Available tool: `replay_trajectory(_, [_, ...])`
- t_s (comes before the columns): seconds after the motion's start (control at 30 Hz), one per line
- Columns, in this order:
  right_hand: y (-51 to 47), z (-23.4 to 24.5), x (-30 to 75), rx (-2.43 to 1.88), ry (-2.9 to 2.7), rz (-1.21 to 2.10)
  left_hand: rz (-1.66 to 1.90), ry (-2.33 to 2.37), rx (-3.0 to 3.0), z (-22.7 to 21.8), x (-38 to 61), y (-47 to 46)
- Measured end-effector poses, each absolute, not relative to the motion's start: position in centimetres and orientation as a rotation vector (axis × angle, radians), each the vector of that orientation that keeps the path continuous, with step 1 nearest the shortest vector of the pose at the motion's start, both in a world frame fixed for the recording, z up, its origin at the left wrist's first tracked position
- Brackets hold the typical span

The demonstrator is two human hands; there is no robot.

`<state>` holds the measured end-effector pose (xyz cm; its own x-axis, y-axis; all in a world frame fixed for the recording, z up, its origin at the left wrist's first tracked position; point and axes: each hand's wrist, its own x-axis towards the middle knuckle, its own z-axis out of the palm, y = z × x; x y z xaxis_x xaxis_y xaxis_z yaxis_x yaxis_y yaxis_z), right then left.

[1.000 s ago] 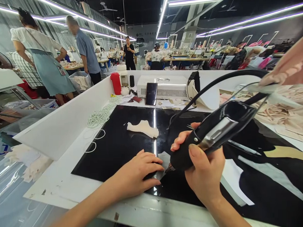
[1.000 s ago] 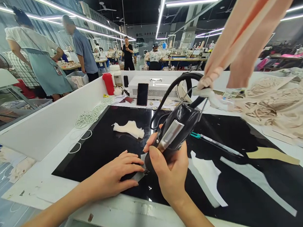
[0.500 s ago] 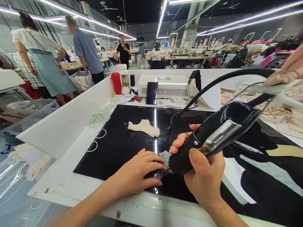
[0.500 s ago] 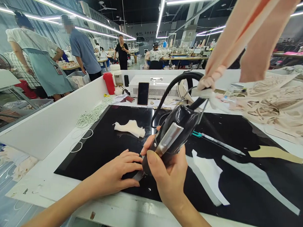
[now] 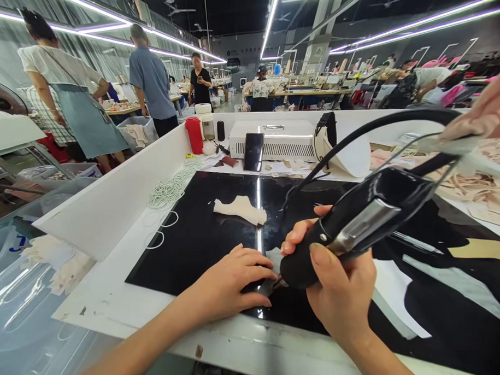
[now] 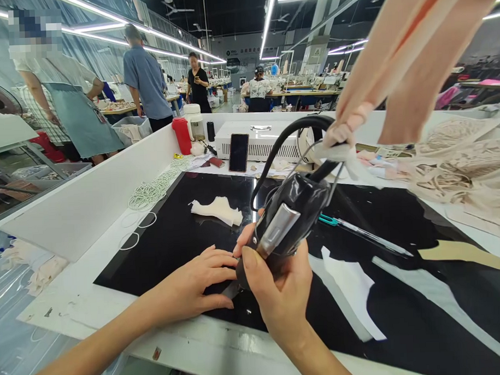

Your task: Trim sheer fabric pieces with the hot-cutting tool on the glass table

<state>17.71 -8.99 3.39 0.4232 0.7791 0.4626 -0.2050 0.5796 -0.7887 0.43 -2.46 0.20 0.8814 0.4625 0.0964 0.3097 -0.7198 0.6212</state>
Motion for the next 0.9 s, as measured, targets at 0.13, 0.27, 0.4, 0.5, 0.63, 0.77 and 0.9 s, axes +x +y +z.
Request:
replay_trajectory(0.13, [-9.2, 3.4, 17.5, -0.708, -0.922, 0.712, 0.335, 0.533, 2.433, 0.4, 0.4, -2.5])
replay_trajectory(0.27, [-9.5, 3.2, 17.1, -0.685, -0.933, 0.739, 0.332, 0.539, 2.434, 0.6, 0.5, -2.5])
replay_trajectory(0.4, [-9.6, 3.1, 16.9, -0.722, -0.935, 0.755, 0.328, 0.54, 2.428, 0.4, 0.5, -2.4])
replay_trajectory(0.5, [-9.5, 3.4, 17.5, -0.737, -0.944, 0.756, 0.319, 0.542, 2.426, 0.2, 0.3, -2.4])
replay_trajectory(0.63, [-8.9, 4.3, 19.4, -0.77, -0.879, 0.594, 0.34, 0.542, 2.431, 0.1, 0.0, -2.5])
replay_trajectory(0.77, [-8.2, 4.8, 21.1, -0.795, -0.796, 0.454, 0.393, 0.564, 2.457, 0.4, 0.3, -2.6])
replay_trajectory(0.9, [-7.8, 4.4, 21.5, -0.795, -0.823, 0.442, 0.361, 0.529, 2.485, 0.7, 1.3, -2.5])
